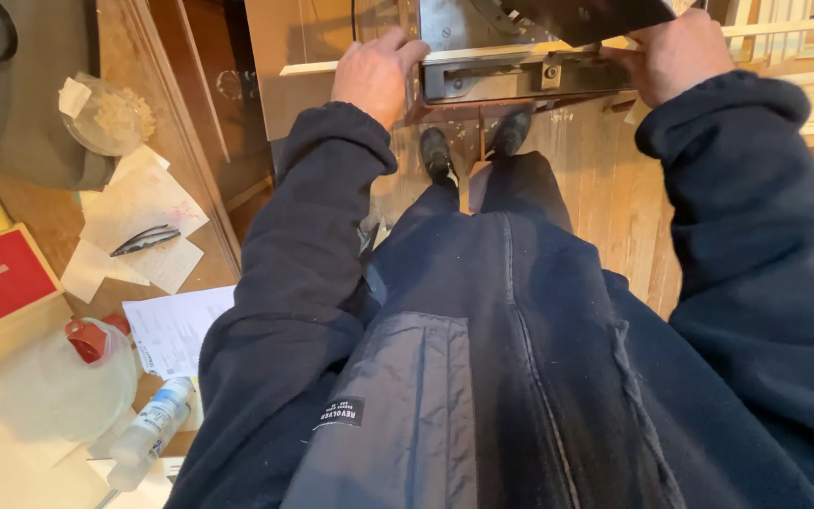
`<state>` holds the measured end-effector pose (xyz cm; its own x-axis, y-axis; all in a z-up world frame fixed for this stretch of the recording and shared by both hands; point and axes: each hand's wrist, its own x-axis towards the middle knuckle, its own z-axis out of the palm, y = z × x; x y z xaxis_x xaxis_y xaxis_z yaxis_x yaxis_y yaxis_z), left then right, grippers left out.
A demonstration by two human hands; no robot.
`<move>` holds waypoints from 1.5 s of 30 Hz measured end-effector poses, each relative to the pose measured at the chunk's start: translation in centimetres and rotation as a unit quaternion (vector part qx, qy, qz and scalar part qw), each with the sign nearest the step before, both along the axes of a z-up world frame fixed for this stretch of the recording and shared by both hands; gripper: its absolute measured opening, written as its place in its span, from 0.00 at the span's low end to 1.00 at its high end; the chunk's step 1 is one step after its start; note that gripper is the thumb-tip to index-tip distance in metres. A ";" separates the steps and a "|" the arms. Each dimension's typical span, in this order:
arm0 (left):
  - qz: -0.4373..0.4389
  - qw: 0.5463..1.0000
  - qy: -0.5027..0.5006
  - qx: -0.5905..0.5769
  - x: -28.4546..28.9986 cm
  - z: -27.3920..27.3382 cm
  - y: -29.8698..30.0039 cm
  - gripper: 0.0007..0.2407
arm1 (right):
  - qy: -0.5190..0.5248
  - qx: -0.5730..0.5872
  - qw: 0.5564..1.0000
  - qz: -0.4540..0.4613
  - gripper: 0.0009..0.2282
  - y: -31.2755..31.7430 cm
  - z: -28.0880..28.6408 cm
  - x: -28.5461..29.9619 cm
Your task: Cutting wooden molding strips using a manual miter trimmer for picture framing.
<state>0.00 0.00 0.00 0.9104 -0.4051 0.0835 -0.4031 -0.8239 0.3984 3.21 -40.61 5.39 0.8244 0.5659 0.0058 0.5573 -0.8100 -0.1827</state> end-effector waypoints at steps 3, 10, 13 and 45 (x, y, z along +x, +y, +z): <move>-0.009 1.000 -0.021 -0.015 0.0 -0.1 0.0 0.13 | -0.027 -0.009 0.994 -0.104 0.10 1.1 -1.3 -2.9; 0.005 1.000 -0.029 -0.002 -0.3 -0.4 -0.2 0.12 | 0.067 0.099 0.993 -0.007 0.28 14.4 4.0 -8.2; 0.017 1.000 -0.022 -0.014 -0.5 -0.3 -0.3 0.11 | 0.078 0.112 0.989 -0.049 0.30 16.4 2.9 -6.7; 0.074 0.242 0.004 -0.967 -3.6 -17.3 2.8 0.09 | 0.074 -0.012 0.997 -0.019 0.20 17.5 2.0 -3.5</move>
